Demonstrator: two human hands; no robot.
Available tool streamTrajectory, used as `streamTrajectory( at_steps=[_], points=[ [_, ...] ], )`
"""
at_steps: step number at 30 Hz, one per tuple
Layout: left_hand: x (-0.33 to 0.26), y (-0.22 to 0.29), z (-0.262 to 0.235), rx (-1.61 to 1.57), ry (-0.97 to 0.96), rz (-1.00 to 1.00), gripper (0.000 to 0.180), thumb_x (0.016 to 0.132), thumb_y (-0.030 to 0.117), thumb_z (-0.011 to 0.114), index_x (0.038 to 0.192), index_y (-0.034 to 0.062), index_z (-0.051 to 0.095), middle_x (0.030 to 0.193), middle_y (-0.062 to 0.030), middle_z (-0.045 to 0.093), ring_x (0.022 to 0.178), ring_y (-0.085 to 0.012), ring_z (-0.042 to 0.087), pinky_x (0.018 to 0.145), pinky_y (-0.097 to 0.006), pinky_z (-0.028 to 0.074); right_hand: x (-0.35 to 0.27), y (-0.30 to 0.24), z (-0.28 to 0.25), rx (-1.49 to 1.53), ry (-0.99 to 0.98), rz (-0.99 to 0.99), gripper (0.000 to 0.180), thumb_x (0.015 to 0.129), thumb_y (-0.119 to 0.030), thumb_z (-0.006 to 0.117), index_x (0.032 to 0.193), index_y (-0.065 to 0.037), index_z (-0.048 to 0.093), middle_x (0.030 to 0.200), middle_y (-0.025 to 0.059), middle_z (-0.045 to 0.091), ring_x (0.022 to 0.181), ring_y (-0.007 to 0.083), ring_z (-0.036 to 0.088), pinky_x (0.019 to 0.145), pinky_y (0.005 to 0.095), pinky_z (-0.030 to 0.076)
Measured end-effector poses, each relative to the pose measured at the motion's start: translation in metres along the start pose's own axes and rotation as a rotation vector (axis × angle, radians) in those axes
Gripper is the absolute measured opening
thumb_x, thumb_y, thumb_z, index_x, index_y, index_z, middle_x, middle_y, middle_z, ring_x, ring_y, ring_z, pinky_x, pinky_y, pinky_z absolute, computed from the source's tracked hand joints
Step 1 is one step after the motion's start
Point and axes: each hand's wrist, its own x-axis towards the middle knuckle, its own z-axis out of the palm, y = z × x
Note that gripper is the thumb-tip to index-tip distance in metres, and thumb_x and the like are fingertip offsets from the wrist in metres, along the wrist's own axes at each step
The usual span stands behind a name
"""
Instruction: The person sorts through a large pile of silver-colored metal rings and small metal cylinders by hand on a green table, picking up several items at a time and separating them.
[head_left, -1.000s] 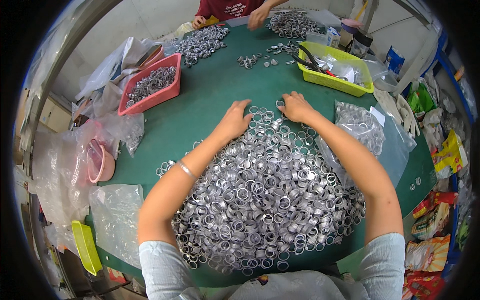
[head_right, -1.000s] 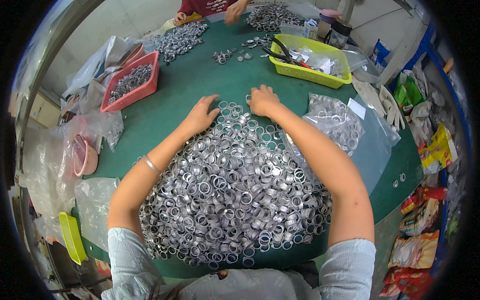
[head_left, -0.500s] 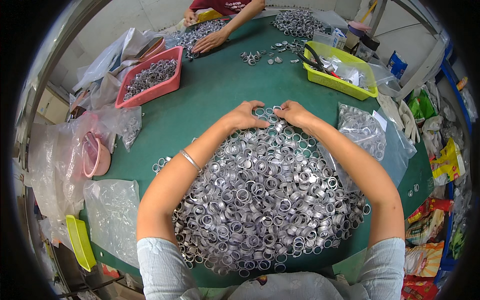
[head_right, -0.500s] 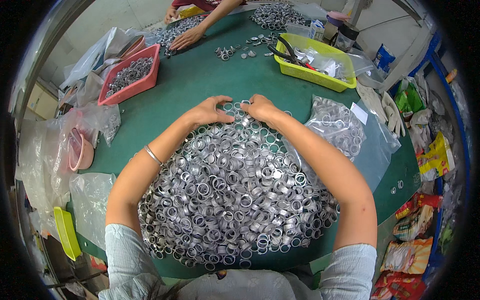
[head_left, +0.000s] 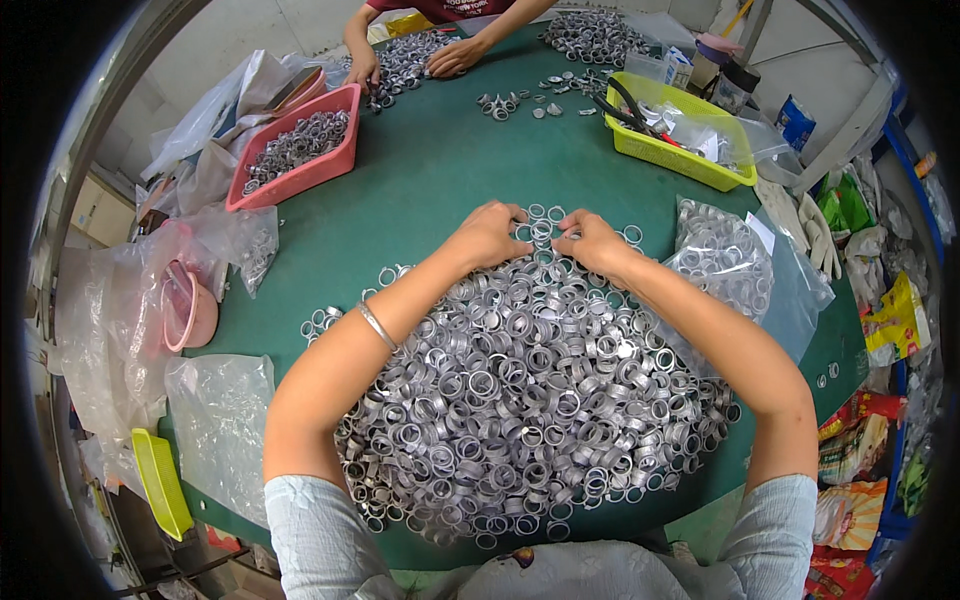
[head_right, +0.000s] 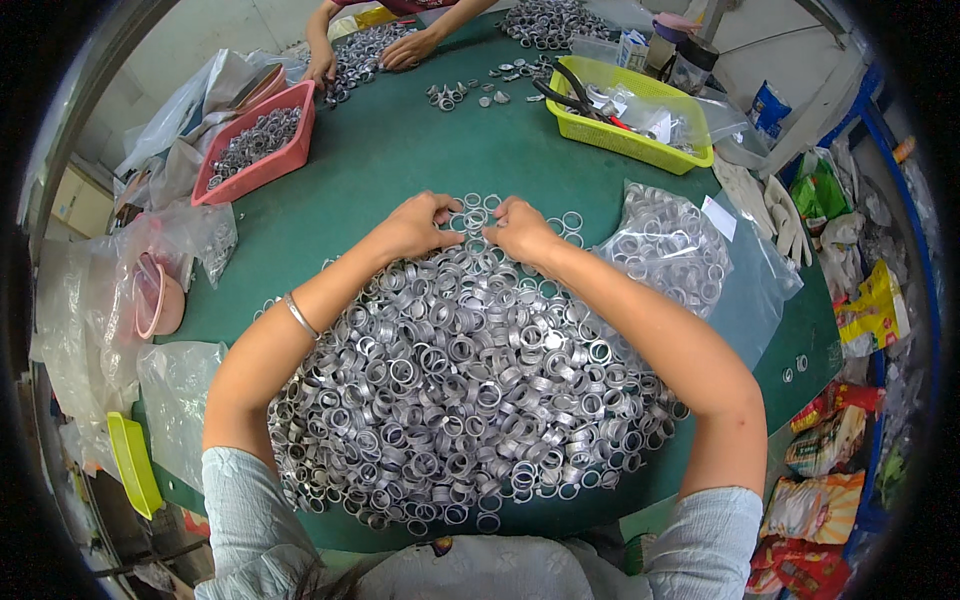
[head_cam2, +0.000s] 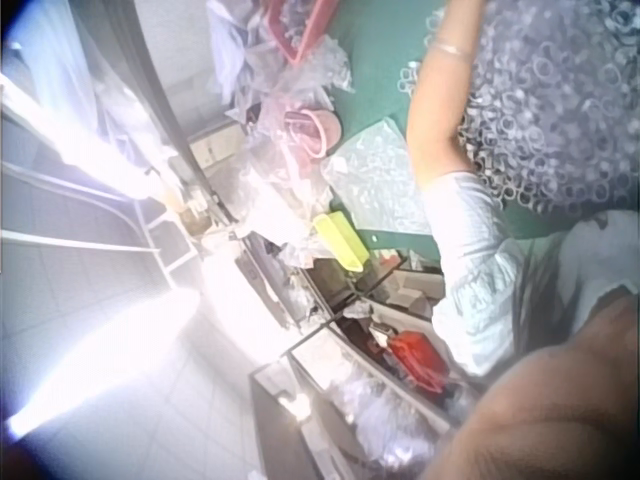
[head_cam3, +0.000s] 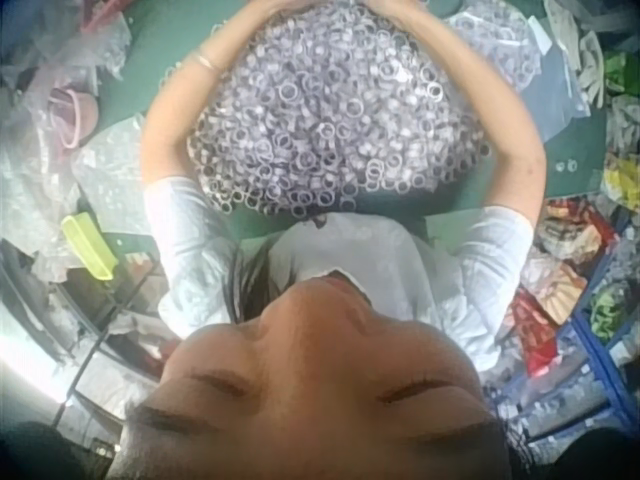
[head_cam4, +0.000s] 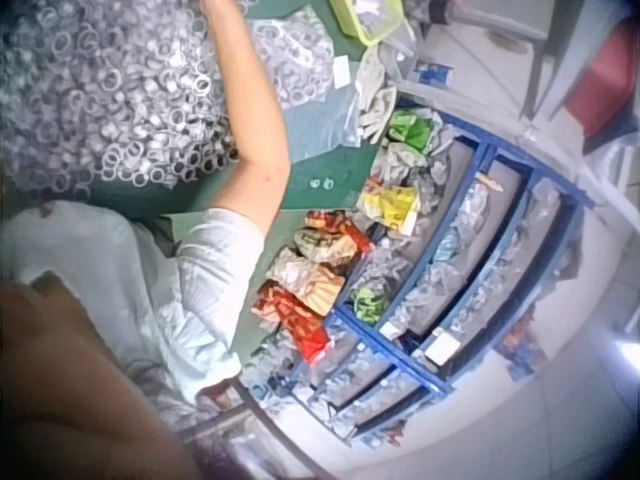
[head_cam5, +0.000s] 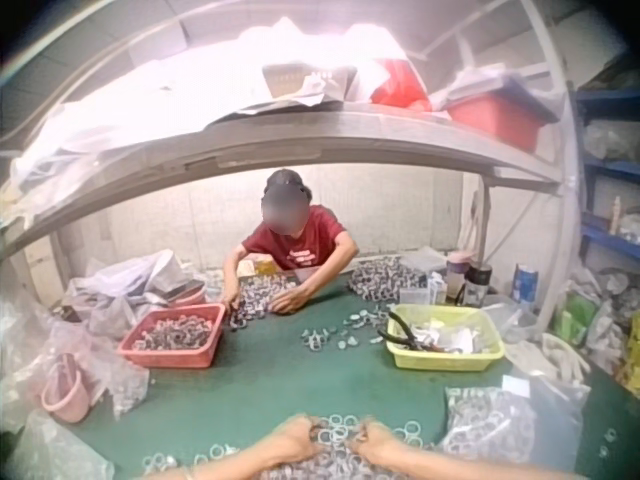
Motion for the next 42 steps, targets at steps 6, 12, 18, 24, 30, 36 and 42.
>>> streamTrajectory(
  at_steps=[6, 12, 18, 24, 30, 36, 42],
  points=[
    [-0.013, -0.012, 0.016, 0.028, 0.089, 0.089, 0.048, 0.08, 0.023, 0.067, 0.12, 0.001, 0.054, 0.106, -0.0178, 0.059, 0.1, -0.0287, 0.056, 0.088, -0.036, 0.045, -0.008, 0.002, 0.005, -0.012, -0.03, -0.17, 0.035, 0.07, -0.02, 0.069, 0.099, -0.001, 0.063, 0.091, 0.0178, 0.064, 0.088, 0.0291, 0.061, 0.08, 0.0355, 0.047],
    [-0.023, -0.006, 0.013, -0.002, 0.049, 0.128, 0.059, 0.083, 0.039, 0.064, 0.125, -0.0005, 0.05, 0.109, -0.0202, 0.057, 0.101, -0.0309, 0.055, 0.09, -0.037, 0.043, -0.013, 0.002, 0.007, -0.037, -0.052, -0.139, 0.033, 0.071, -0.022, 0.068, 0.096, -0.001, 0.063, 0.091, 0.0178, 0.064, 0.087, 0.0293, 0.062, 0.078, 0.0365, 0.047],
    [-0.028, 0.005, 0.01, 0.11, -0.009, 0.176, 0.054, 0.081, 0.045, 0.066, 0.116, 0.0049, 0.059, 0.104, -0.0184, 0.054, 0.102, -0.0315, 0.052, 0.09, -0.036, 0.042, -0.035, 0.0, 0.009, -0.161, 0.081, -0.309, 0.03, 0.075, -0.021, 0.067, 0.095, 0.0, 0.061, 0.093, 0.0182, 0.063, 0.095, 0.0343, 0.058, 0.083, 0.0414, 0.045],
    [-0.046, 0.013, 0.017, 0.123, 0.131, 0.167, 0.047, 0.078, 0.042, 0.069, 0.105, 0.0039, 0.062, 0.104, -0.0163, 0.05, 0.1, -0.0323, 0.052, 0.089, -0.037, 0.042, -0.078, -0.003, 0.015, -0.067, 0.148, -0.379, 0.023, 0.078, -0.012, 0.064, 0.099, -0.004, 0.058, 0.099, 0.014, 0.058, 0.098, 0.0319, 0.055, 0.085, 0.0394, 0.043],
    [-0.061, 0.019, 0.014, 0.135, 0.219, 0.25, 0.04, 0.077, 0.03, 0.072, 0.105, 0.0034, 0.061, 0.107, -0.0171, 0.049, 0.099, -0.0343, 0.052, 0.088, -0.039, 0.044, -0.121, -0.005, 0.013, 0.017, 0.122, -0.517, 0.029, 0.078, 0.01, 0.052, 0.105, -0.003, 0.055, 0.1, 0.0143, 0.053, 0.095, 0.0309, 0.055, 0.083, 0.0366, 0.046],
    [-0.064, 0.028, 0.011, 0.145, 0.223, 0.224, 0.036, 0.078, 0.021, 0.07, 0.105, 0.0002, 0.057, 0.11, -0.0194, 0.048, 0.093, -0.0385, 0.055, 0.086, -0.041, 0.046, -0.152, -0.002, 0.005, 0.0, 0.096, -0.595, 0.035, 0.074, 0.016, 0.053, 0.104, -0.001, 0.057, 0.105, 0.0118, 0.054, 0.092, 0.022, 0.058, 0.082, 0.03, 0.048],
    [-0.055, 0.026, 0.016, 0.134, 0.133, 0.2, 0.032, 0.08, 0.018, 0.066, 0.105, 0.002, 0.054, 0.105, -0.0211, 0.056, 0.096, -0.0377, 0.056, 0.085, -0.04, 0.045, -0.185, 0.001, 0.005, -0.031, 0.105, -0.661, 0.026, 0.079, 0.011, 0.05, 0.102, -0.001, 0.056, 0.103, 0.0138, 0.053, 0.092, 0.0303, 0.057, 0.078, 0.0356, 0.046]
  ],
)
